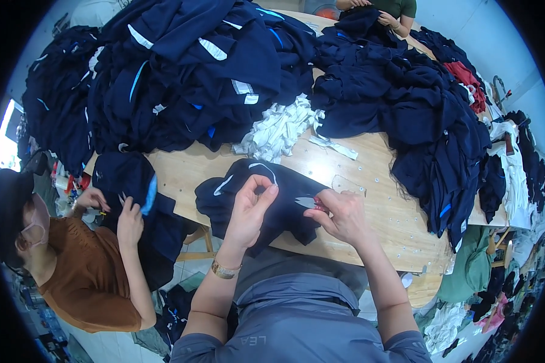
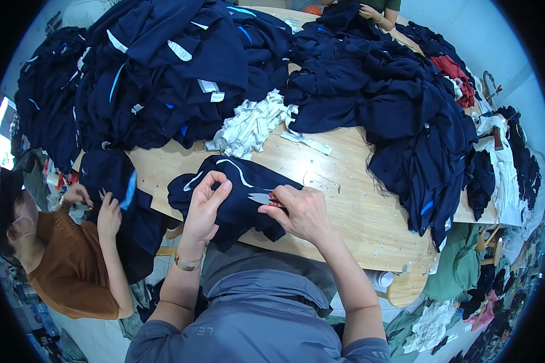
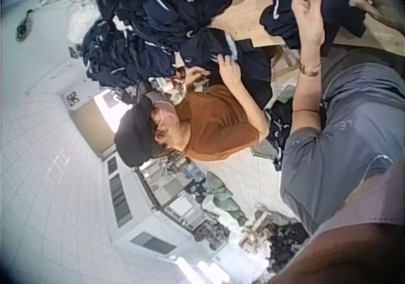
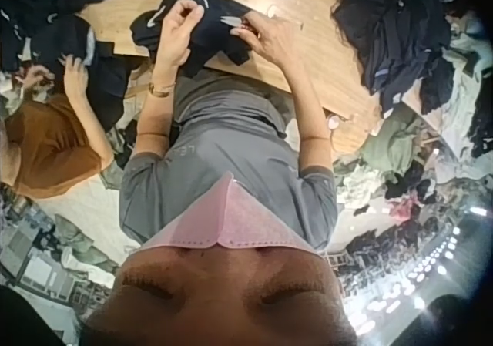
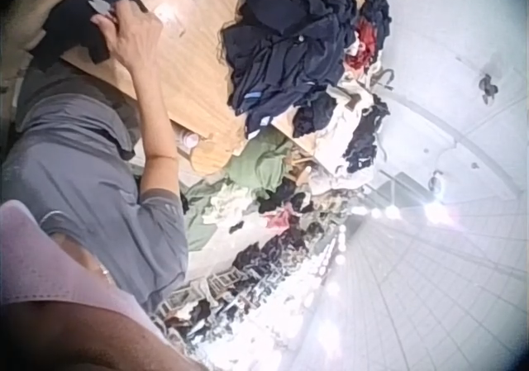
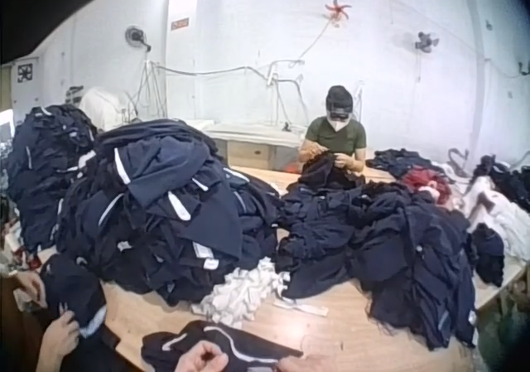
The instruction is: Trimming loose threads from blue sweatshirts using thread nippers in a factory setting.
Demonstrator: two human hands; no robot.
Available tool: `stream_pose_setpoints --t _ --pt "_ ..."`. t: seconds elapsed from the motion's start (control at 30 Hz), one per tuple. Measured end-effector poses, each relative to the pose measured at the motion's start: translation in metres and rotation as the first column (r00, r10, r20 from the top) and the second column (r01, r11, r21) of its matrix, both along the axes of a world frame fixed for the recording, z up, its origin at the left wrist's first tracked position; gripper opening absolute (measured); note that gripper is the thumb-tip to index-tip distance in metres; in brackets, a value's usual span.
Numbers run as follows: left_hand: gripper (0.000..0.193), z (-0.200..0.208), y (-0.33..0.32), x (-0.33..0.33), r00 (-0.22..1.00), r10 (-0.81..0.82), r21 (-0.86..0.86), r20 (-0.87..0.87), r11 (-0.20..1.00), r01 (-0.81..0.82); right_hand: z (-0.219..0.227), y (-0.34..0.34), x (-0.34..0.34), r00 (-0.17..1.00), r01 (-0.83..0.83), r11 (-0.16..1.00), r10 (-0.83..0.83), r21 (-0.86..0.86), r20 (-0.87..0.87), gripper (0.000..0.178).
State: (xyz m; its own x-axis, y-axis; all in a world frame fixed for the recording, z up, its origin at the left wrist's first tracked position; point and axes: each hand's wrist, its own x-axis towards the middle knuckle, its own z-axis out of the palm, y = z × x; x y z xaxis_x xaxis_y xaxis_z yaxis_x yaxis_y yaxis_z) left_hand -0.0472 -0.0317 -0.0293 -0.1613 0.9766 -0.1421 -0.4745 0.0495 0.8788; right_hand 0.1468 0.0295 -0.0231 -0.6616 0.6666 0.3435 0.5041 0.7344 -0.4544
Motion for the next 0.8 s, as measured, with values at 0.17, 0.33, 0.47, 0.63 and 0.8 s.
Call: stream_pose_setpoints --t 0.17,0.33,0.47,0.63,0.8 --pt "0.005 0.0013 -0.0005 -0.0003 0.998 -0.009 0.006 -0.056 1.0 0.009 0.0011 -0.0007 -0.0023 1.0 -0.012 0.999 0.011 -0.039 -0.022 0.033" --pt "0.007 -0.0018 -0.0001 0.0015 0.997 -0.027 0.011 -0.076 1.0 0.028 0.001 0.0005 -0.0042 0.999 -0.03 0.998 0.031 0.046 -0.014 0.039" --pt "0.007 -0.001 -0.0003 0.0019 0.995 -0.018 0.022 -0.103 1.0 0.02 -0.0026 0.0034 -0.0022 0.996 0.015 1.0 -0.013 0.018 -0.09 0.038" --pt "0.006 0.0001 0.0002 0.002 0.994 -0.009 0.02 -0.106 1.0 0.011 -0.0017 0.0027 0.0006 0.996 0.013 1.0 -0.014 -0.012 -0.091 0.038" --pt "0.006 0.0008 -0.0001 0.0013 0.991 -0.025 0.024 -0.133 0.999 0.029 0.0001 0.0018 -0.001 1.0 -0.022 0.999 0.023 0.047 -0.011 0.04"
